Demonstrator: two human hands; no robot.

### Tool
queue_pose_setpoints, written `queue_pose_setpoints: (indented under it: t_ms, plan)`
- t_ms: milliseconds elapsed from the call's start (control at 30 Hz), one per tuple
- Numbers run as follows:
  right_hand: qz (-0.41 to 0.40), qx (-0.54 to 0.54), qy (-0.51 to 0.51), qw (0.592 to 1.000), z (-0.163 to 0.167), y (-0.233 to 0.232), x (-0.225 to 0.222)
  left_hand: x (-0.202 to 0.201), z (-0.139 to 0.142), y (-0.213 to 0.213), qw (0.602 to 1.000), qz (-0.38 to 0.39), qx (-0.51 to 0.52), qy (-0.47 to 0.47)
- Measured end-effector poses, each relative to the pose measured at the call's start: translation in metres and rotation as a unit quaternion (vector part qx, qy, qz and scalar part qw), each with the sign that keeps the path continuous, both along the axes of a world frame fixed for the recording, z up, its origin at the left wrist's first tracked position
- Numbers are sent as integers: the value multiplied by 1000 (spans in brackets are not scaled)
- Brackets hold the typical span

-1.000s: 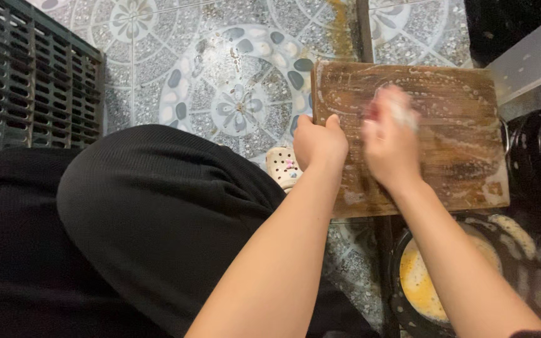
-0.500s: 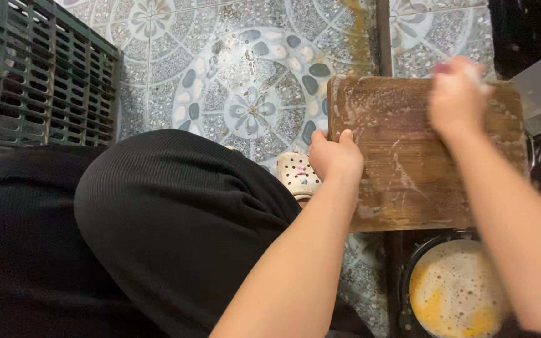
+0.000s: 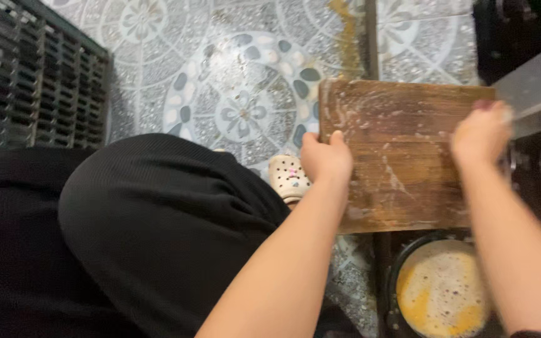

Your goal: The person sits on the floor and scrubs a wooden cutting board with a soapy sponge, working the board's surface and edges. They then scrub black stone pots and bowls in a basin of soapy water, rubbing each item and setting cleaned pieces with the stacked dishes.

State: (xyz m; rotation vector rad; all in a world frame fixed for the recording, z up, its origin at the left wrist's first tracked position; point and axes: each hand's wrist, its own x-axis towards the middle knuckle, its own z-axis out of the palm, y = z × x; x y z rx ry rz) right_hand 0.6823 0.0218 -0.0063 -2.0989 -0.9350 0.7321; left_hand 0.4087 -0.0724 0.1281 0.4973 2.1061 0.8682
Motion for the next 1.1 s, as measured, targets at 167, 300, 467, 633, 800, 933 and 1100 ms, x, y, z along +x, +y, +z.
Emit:
queue_pose_setpoints:
  t_ms: [167, 300, 467, 633, 800, 933, 1100]
  plan:
    - [286, -58, -357, 887, 18, -51, -57, -2, -6, 5, 999, 26, -17, -18]
    - [313, 178, -253, 898, 47, -30, -111, -2, -1, 4, 996, 63, -2, -59]
    - [462, 203, -150, 850, 90, -20, -183, -1, 19, 6, 996, 76, -11, -44]
    - [536, 204, -146, 806, 128, -56, -191, -3, 32, 8, 986, 119, -7, -114]
    - [555, 230, -111, 792, 154, -115, -167, -1, 28, 9, 989, 101, 21, -103]
    - [520, 209, -92, 823, 162, -134, -156, 7, 29, 8, 997, 65, 34, -24]
    - [428, 225, -106, 869, 171, -128, -154, 27, 56, 12, 996, 62, 50, -33]
